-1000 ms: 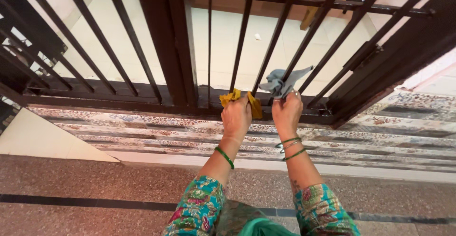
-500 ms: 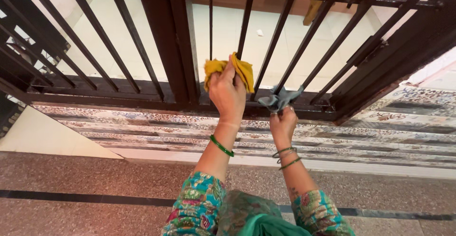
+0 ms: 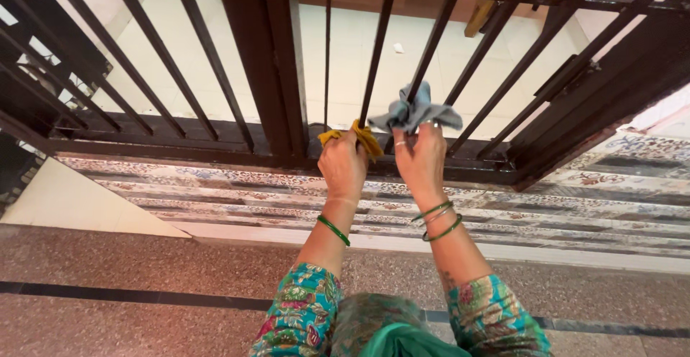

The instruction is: The person wipes the horizontal bars of a dark brown metal railing using two cloths, one yellow and one grey. They move their hands back and forth along the railing, cleaning the surface thoroughly from one end to the other.

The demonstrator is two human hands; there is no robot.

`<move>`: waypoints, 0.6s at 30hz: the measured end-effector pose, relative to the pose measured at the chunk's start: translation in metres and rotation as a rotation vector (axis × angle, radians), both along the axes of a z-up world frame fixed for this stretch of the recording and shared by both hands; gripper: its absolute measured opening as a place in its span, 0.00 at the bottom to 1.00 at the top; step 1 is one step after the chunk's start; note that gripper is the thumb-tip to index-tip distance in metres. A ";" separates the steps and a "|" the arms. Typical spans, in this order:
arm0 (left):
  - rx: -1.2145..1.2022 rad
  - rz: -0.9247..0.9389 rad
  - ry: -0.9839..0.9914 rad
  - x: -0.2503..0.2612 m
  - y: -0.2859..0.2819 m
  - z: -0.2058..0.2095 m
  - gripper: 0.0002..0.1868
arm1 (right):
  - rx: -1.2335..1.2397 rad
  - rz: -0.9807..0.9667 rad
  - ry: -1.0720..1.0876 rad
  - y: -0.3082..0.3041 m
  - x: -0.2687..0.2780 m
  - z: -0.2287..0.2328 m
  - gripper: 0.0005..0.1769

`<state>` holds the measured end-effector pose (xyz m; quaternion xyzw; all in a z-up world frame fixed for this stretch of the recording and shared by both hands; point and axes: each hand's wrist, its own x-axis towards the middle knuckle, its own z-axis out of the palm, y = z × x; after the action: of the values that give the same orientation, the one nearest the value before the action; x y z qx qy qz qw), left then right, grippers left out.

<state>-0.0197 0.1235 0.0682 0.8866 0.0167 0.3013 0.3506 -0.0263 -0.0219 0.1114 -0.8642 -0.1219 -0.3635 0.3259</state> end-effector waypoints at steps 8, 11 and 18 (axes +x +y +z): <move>-0.084 0.048 -0.171 -0.018 0.014 -0.021 0.13 | 0.026 -0.042 0.024 0.009 0.009 -0.016 0.07; -0.249 0.094 -0.367 -0.029 0.026 -0.003 0.16 | 0.014 -0.087 0.072 0.009 0.011 -0.042 0.07; -0.210 0.152 -0.433 -0.015 0.035 0.051 0.23 | 0.010 -0.168 0.226 0.006 0.006 -0.086 0.08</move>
<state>-0.0345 0.1584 0.1192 0.7562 0.0388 0.5063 0.4128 -0.0201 -0.0157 0.0257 -0.9051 -0.0095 -0.2904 0.3103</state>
